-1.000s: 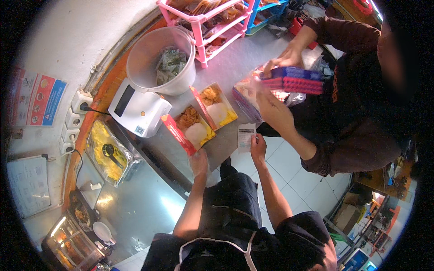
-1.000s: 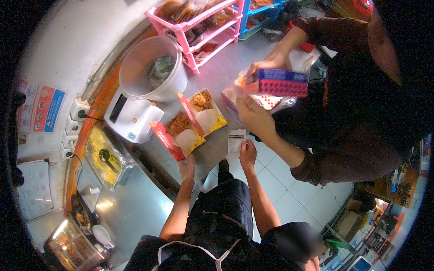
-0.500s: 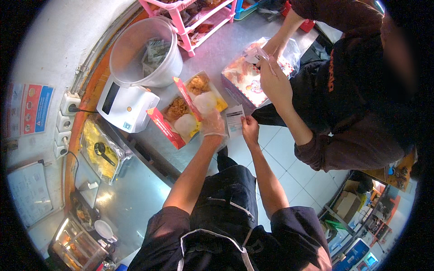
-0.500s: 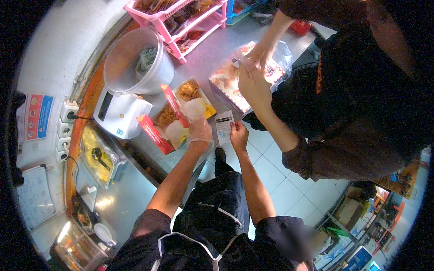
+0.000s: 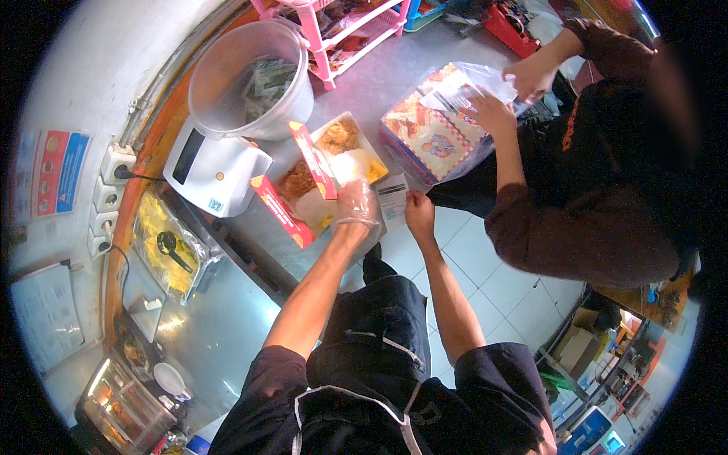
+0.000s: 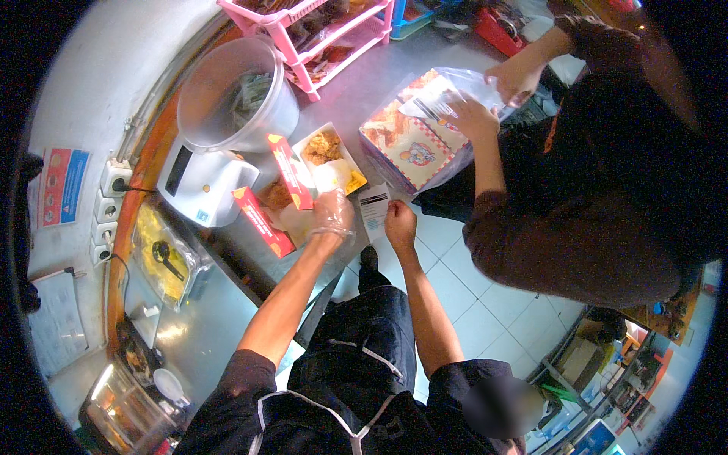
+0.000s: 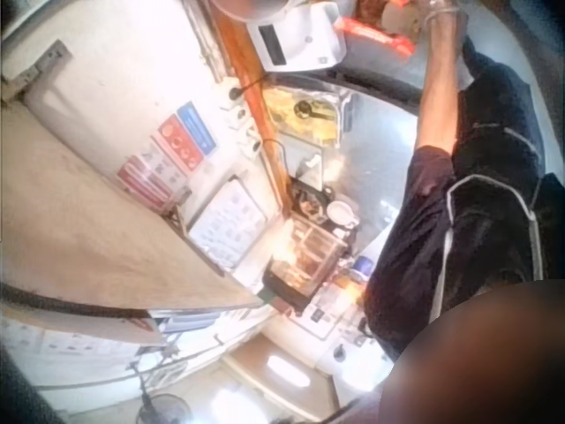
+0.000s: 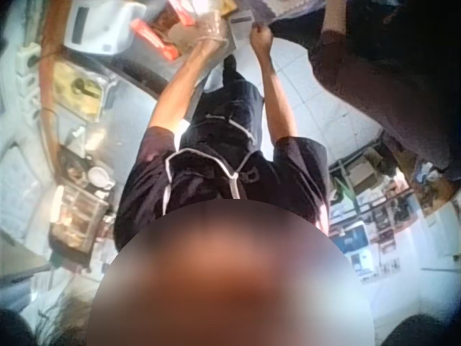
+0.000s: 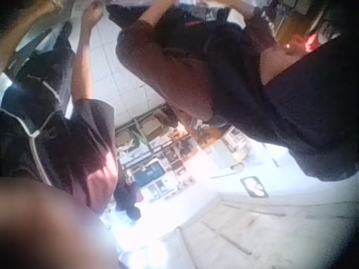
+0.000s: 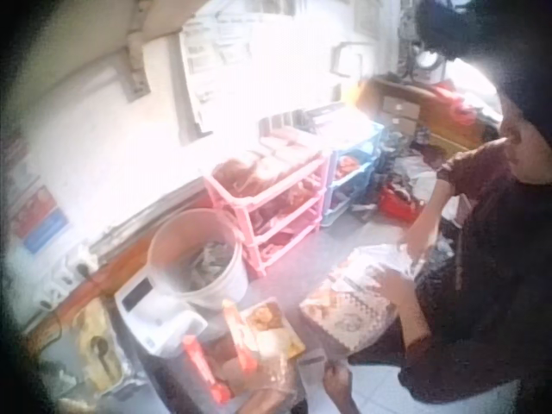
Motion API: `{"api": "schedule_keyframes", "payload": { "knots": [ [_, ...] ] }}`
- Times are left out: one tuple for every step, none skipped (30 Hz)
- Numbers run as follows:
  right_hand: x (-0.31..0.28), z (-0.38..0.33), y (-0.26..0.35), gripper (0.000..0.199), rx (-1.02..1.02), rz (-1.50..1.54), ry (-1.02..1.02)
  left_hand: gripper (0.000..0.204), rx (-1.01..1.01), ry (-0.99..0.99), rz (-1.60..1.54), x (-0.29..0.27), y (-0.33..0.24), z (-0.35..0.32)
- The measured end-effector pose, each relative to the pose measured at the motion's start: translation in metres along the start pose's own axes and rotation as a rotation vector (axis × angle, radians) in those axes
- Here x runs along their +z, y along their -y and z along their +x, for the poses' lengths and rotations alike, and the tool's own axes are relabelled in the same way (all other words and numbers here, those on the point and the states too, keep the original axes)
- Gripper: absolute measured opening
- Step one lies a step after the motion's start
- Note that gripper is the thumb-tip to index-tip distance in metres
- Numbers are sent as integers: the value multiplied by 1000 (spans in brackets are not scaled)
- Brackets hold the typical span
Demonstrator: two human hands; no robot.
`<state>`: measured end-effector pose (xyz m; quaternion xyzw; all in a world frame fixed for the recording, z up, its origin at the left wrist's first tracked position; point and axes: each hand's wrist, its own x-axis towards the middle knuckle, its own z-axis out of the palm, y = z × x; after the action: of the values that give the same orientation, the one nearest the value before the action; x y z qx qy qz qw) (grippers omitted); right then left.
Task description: The person retrieves a white bun from a freezer, places it into a red takeout box, and adds fried chicken pieces and a yellow condiment using a scoop. The person then closes the box and hands it to a coworker.
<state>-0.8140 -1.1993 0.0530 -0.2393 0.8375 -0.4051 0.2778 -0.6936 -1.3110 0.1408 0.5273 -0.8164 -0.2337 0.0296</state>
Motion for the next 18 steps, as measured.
{"api": "schedule_keyframes", "payload": {
  "knots": [
    [3,0,3,26,-75,-50,-12,14,16,6,3,1,0,0],
    [6,2,6,26,-115,-97,-13,14,38,3,10,2,0,0],
    [9,3,9,27,-173,-127,-13,15,54,6,-11,4,1,-1],
    [11,6,12,26,-160,-148,-16,14,92,-53,-12,5,2,-3],
    [13,8,15,26,-165,-152,-17,14,105,-59,-4,7,3,-6],
    [14,9,18,26,-169,-145,-24,14,96,-15,0,8,4,-11],
    [15,10,22,25,-140,-203,-11,17,79,-11,-141,7,7,-21],
    [13,8,27,26,-114,-247,-5,18,73,11,-151,7,7,-31],
    [12,5,34,27,-90,-290,5,20,20,66,-159,7,6,-44],
    [8,-1,42,29,-143,-328,-13,22,4,39,-189,7,5,-57],
    [2,-9,53,32,-183,-352,-31,25,27,17,-280,4,8,-76],
    [-4,-20,67,33,-256,-384,-49,30,109,-117,-393,0,13,-97],
    [-13,-34,82,35,-225,-430,-36,37,126,22,-434,-5,23,-116],
    [-23,-45,100,31,-245,-327,-29,46,158,142,-480,-13,37,-139],
    [-32,-53,120,27,-324,-289,-67,48,9,278,-652,-18,47,-161],
    [-37,-53,145,24,-412,-104,-81,48,-182,421,-851,-22,58,-181],
    [-38,-56,169,22,-413,67,-66,49,-267,419,-1006,-27,69,-200],
    [-34,-55,195,20,-433,255,-45,48,-367,418,-1205,-35,79,-224]
  ]
}}
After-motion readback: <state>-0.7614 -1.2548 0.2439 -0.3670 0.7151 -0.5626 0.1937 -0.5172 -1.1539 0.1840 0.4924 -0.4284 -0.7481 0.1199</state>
